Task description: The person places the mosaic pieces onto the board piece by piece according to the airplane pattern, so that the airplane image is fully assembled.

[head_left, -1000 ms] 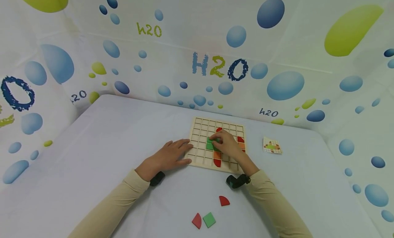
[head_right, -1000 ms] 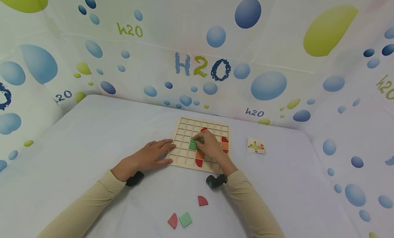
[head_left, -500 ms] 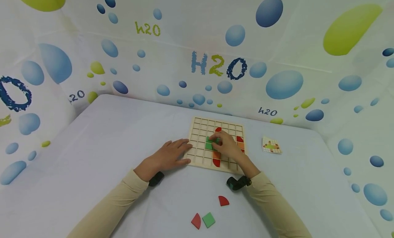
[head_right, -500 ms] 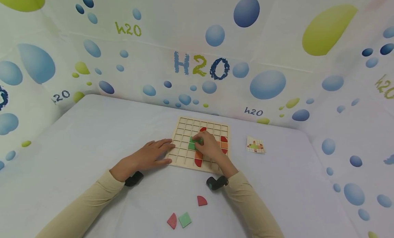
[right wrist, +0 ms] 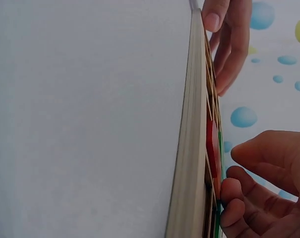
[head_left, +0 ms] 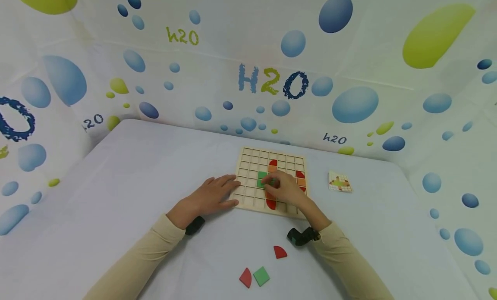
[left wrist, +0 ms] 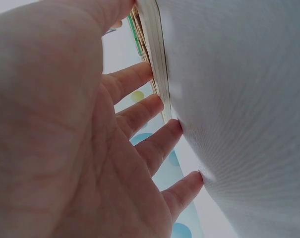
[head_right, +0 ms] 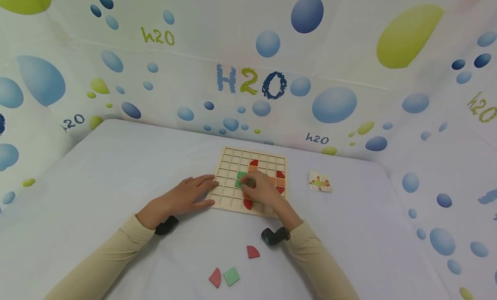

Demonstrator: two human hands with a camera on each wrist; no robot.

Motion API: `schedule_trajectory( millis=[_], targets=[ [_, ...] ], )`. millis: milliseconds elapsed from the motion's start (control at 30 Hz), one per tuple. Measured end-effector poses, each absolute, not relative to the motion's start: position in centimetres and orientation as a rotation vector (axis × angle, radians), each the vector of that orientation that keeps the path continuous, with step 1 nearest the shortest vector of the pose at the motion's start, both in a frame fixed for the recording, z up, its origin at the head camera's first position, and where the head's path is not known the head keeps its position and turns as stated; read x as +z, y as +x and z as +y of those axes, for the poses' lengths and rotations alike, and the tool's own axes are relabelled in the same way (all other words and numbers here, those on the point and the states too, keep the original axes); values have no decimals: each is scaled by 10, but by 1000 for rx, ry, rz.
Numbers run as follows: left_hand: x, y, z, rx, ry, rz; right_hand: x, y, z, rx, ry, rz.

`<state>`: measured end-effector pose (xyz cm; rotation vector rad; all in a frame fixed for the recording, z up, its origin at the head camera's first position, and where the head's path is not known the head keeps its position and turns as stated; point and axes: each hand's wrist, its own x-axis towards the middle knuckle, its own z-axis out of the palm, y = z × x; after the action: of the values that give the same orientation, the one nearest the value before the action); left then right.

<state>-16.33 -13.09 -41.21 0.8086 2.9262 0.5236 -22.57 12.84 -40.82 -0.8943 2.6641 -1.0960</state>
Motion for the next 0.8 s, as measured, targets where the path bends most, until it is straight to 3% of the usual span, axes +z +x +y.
schedule_trajectory(
  millis=[800],
  targets=[
    [-411,-167,-130,567,805,2907,-399,-203,144,-1107,-930,2511]
  ],
)
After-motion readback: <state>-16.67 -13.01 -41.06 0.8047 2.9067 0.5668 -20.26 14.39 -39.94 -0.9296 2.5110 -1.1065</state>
